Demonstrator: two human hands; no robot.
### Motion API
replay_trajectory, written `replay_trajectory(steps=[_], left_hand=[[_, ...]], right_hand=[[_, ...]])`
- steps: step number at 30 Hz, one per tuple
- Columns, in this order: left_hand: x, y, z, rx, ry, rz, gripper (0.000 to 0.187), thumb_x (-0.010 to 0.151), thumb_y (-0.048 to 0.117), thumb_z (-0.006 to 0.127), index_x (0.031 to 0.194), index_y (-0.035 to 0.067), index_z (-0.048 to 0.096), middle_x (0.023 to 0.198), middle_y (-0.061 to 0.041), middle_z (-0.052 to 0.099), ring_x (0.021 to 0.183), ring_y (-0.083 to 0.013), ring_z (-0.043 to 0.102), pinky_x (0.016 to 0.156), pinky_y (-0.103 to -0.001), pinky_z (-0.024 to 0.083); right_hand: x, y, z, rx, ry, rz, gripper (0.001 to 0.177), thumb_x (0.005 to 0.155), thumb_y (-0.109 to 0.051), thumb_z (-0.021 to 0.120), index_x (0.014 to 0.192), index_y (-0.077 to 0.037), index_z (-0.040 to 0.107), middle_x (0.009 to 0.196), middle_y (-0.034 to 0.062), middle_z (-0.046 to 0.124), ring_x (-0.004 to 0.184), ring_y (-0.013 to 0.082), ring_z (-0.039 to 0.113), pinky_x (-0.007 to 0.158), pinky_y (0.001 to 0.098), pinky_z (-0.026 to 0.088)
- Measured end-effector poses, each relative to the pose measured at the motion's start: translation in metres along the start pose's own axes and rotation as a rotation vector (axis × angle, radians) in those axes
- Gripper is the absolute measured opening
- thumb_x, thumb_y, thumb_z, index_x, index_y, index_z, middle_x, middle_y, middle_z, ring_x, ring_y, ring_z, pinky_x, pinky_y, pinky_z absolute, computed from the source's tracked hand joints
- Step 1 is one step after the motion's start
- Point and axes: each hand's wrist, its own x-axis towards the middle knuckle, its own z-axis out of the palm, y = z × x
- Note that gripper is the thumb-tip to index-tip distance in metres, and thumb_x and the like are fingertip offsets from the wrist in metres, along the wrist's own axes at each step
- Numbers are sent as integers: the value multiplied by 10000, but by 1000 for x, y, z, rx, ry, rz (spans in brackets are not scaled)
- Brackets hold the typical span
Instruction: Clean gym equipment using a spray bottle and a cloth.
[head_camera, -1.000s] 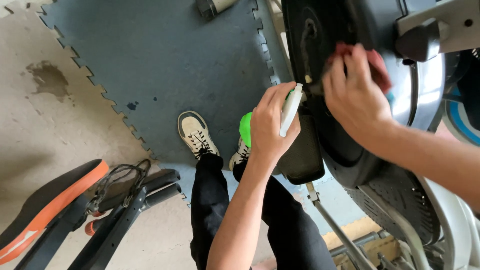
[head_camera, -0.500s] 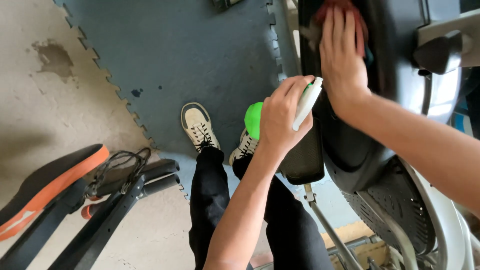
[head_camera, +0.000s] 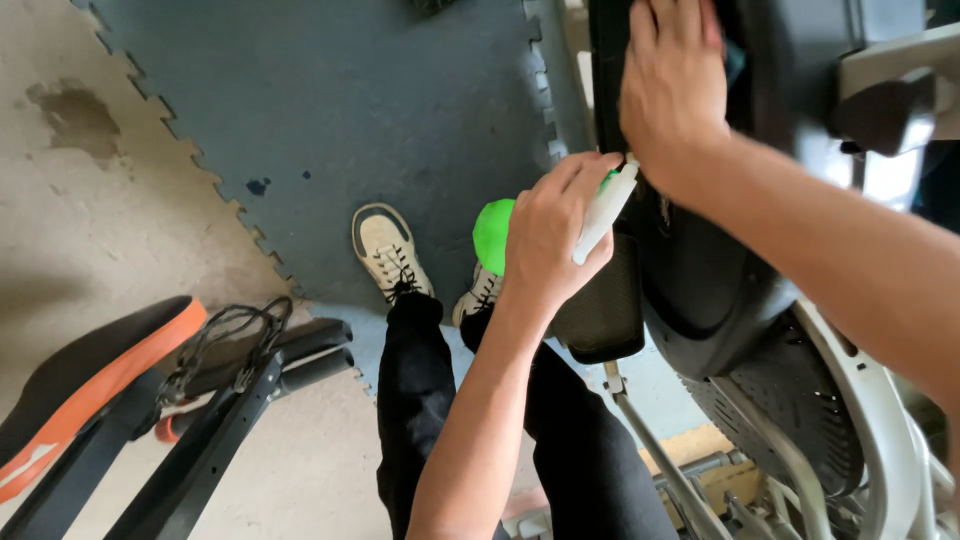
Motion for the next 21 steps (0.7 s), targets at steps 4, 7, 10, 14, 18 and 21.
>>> replay_trajectory(steps=[4, 7, 10, 14, 18, 21], left_hand=[[-5, -4, 4, 26, -26, -57, 570, 745, 18, 702, 1297, 129, 616, 1244, -62, 668, 1049, -304, 697, 840, -433, 548], [-8, -8, 5, 32, -29, -64, 517, 785, 11, 696, 1285, 120, 622, 1232, -52, 675, 1046, -295, 699, 853, -432, 552], [-15, -15, 17, 44, 1, -61, 521, 774, 9, 701, 1279, 115, 626, 1231, -65, 668, 1049, -306, 701, 847, -429, 554], [-27, -6, 14, -3, 21, -22, 532, 814, -7, 689, 1326, 117, 616, 1286, -70, 661, 1105, -305, 701, 895, -423, 559], [-33, 6, 16, 2, 43, -76, 506, 839, -2, 698, 1324, 116, 616, 1270, -89, 671, 1084, -315, 704, 891, -413, 570], [-35, 14, 14, 31, 59, -46, 523, 813, -9, 698, 1318, 95, 609, 1272, -116, 666, 1081, -334, 702, 889, -425, 562]], right_hand=[[30, -6, 16, 370, -58, -32, 246, 923, -196, 650, 1080, -67, 789, 1180, 139, 710, 1156, 326, 647, 861, 490, 521], [36, -24, 16, 573, 28, 7, 252, 881, -196, 674, 1064, -54, 774, 1054, 159, 715, 983, 357, 666, 751, 504, 534], [37, -26, 18, 752, 121, 78, 267, 839, -196, 697, 1048, -41, 759, 929, 178, 720, 810, 387, 687, 640, 518, 547], [-11, -53, 24, 703, 305, 150, 291, 814, -175, 703, 1047, -6, 745, 1127, 174, 682, 1021, 392, 649, 844, 524, 547], [-69, -90, 27, 963, 350, 299, 321, 847, -51, 675, 1161, 9, 711, 1582, 161, 471, 1461, 431, 401, 1169, 520, 435], [-102, -104, 36, 1262, 281, 412, 406, 892, 10, 642, 1297, 1, 674, 1662, 167, 403, 1523, 442, 357, 1205, 482, 410]])
